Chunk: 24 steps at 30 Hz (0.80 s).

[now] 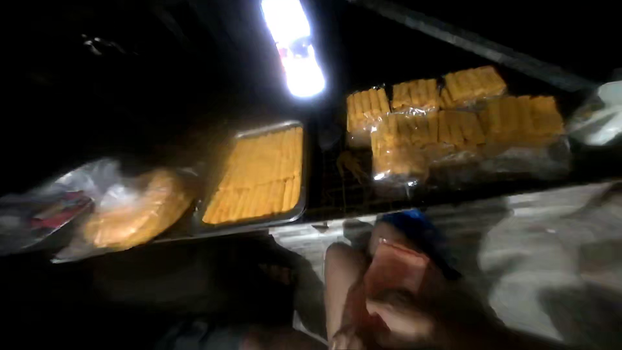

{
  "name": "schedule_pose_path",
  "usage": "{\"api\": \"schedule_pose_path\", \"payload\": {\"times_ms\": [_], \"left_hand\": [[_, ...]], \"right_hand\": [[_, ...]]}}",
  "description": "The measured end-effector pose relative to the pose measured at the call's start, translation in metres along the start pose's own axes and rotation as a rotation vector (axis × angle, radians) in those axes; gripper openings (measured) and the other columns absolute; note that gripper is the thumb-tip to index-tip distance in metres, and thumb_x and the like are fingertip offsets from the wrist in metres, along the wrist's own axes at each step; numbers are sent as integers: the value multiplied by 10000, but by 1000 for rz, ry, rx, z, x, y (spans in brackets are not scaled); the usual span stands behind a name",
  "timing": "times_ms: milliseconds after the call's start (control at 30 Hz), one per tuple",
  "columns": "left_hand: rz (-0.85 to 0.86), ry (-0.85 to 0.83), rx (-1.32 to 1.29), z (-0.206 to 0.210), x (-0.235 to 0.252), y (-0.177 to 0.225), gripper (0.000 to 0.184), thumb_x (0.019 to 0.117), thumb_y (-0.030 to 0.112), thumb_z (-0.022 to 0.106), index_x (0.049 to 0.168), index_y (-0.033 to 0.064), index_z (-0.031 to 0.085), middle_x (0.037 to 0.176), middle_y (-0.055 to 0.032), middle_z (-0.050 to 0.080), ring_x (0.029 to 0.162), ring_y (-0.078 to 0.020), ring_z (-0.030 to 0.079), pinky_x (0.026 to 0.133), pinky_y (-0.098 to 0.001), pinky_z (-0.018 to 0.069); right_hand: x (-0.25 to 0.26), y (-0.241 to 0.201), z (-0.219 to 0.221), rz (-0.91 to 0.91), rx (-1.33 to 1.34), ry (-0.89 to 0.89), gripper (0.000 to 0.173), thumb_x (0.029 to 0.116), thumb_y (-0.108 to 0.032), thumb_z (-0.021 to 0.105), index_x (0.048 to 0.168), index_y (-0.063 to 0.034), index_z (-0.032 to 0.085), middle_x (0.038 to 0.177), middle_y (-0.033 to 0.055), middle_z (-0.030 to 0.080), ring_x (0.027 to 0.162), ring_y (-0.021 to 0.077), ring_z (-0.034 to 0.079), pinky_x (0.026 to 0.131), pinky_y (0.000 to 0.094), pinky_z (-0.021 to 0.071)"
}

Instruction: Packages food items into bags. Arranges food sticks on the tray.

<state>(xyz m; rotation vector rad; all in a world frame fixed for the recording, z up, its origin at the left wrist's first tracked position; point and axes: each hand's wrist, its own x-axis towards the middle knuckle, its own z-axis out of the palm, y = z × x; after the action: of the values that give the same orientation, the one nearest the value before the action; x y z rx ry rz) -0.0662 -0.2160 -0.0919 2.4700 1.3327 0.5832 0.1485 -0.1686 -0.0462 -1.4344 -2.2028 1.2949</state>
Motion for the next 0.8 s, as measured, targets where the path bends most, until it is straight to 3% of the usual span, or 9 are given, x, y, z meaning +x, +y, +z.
{"api": "schedule_pose_path", "payload": {"times_ms": [100,200,267,367,467,567,633,733,800], "left_hand": [[113,79,48,-6,-4,-3,108,889,122,680,897,65,772,947,-105,755,939,-290,711,889,-458,553],[198,161,102,-6,-6,-8,171,917,128,601,802,114,728,841,-53,716,835,-237,679,795,-387,549],[112,211,64,-1,-12,-10,184,944,147,590,825,81,713,829,-86,699,825,-249,674,812,-370,558],[-74,231,-39,-1,-15,-1,194,954,197,649,892,24,710,879,-139,716,881,-252,707,847,-339,581],[-20,212,-122,-1,-11,2,187,967,198,634,914,38,716,961,-142,722,968,-259,688,926,-348,546],[72,190,-120,-5,-2,7,139,1007,182,580,953,95,674,1162,-110,700,1166,-258,632,1033,-370,490],[74,234,-78,-4,3,6,122,996,181,598,949,97,673,1144,-113,710,1130,-260,650,997,-373,506],[-70,280,-9,-7,8,5,199,977,229,614,900,56,676,925,-128,682,920,-258,662,873,-345,544],[-172,222,-11,-13,10,13,224,949,185,633,896,-8,733,841,-146,726,791,-254,718,763,-359,599]], "right_hand": [[-1,-8,-8,146,-59,-194,447,978,-233,660,1374,-36,599,1257,234,667,1174,418,635,1005,632,480],[-3,-9,-16,203,-62,-222,333,1025,-211,580,1277,-5,649,1200,244,682,1145,424,645,981,620,483],[-3,-3,-18,215,-20,-163,335,1025,-251,567,1211,11,663,1130,238,697,1090,413,666,946,612,500],[-6,2,-19,176,37,-102,334,1032,-254,560,1161,36,665,1060,234,701,1016,393,685,904,577,523],[-5,3,-16,139,58,-66,295,1024,-200,554,1148,41,673,1057,234,705,1020,385,689,911,565,525],[-5,4,-14,112,62,-33,279,1019,-182,558,1136,41,678,1029,224,713,989,377,699,885,562,539],[-5,4,-15,121,60,-24,286,1029,-185,542,1155,37,670,1035,225,708,986,377,698,883,555,542],[-7,6,-14,112,61,10,284,1029,-192,539,1139,32,673,1013,221,712,952,369,707,852,548,555],[-10,4,-14,100,117,-25,292,1028,-209,553,1156,24,674,1036,211,712,969,346,703,877,527,550]]}}
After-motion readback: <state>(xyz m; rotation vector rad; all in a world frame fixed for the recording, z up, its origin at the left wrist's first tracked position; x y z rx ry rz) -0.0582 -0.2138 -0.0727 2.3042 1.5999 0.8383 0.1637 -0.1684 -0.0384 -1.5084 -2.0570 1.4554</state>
